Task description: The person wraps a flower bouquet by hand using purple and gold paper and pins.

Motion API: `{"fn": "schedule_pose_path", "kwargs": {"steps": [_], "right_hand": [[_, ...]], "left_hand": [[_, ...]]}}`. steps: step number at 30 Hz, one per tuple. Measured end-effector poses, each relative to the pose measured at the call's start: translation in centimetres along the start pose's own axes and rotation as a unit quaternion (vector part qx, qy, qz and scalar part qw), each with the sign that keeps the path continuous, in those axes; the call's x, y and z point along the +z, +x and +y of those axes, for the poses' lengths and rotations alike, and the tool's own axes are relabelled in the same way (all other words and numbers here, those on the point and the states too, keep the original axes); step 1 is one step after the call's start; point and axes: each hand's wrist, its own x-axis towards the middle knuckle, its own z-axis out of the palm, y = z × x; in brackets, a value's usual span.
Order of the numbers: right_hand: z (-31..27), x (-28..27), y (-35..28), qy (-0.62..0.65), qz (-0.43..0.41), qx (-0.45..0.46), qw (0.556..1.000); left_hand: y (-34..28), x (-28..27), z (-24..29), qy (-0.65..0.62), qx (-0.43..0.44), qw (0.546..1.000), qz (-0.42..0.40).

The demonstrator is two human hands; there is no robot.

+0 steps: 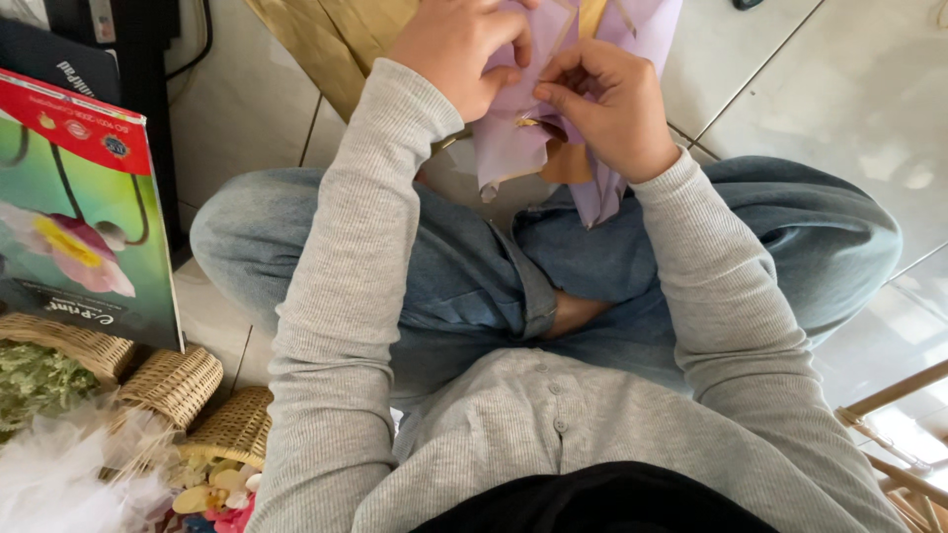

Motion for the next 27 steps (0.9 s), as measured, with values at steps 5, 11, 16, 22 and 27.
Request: {"fn": "schedule_pose_path", "kwargs": {"steps": [5, 11, 16, 22, 27], "right_hand": [[-0.2, 0.1, 0.0, -0.022, 0.012, -0.003, 1.000], [-0.6, 0.3, 0.1, -0.075, 0.018, -0.063, 0.995], [-0.6, 0.4, 0.4, -0.095, 0.017, -0.142, 0.985], [-1.1, 0.7, 0.3, -0.191, -0.005, -0.292, 0.937], [-1.9, 0.0, 0.2, -0.151, -0.083, -0.306, 0.936]], "left_hand": [[0.1, 0.1, 0.0, -0.008, 0.013, 1.000, 0.008], [0.0, 0.4, -0.4, 0.007, 0.041, 0.999, 0.008], [0.1, 0.3, -0.1, -0.022, 0.002, 1.000, -0.002], [0.0, 1.0, -0.8, -0.049, -0.041, 0.997, -0.032], [-0.6, 2.6, -2.7, 0.013, -0.067, 0.997, -0.024]]}}
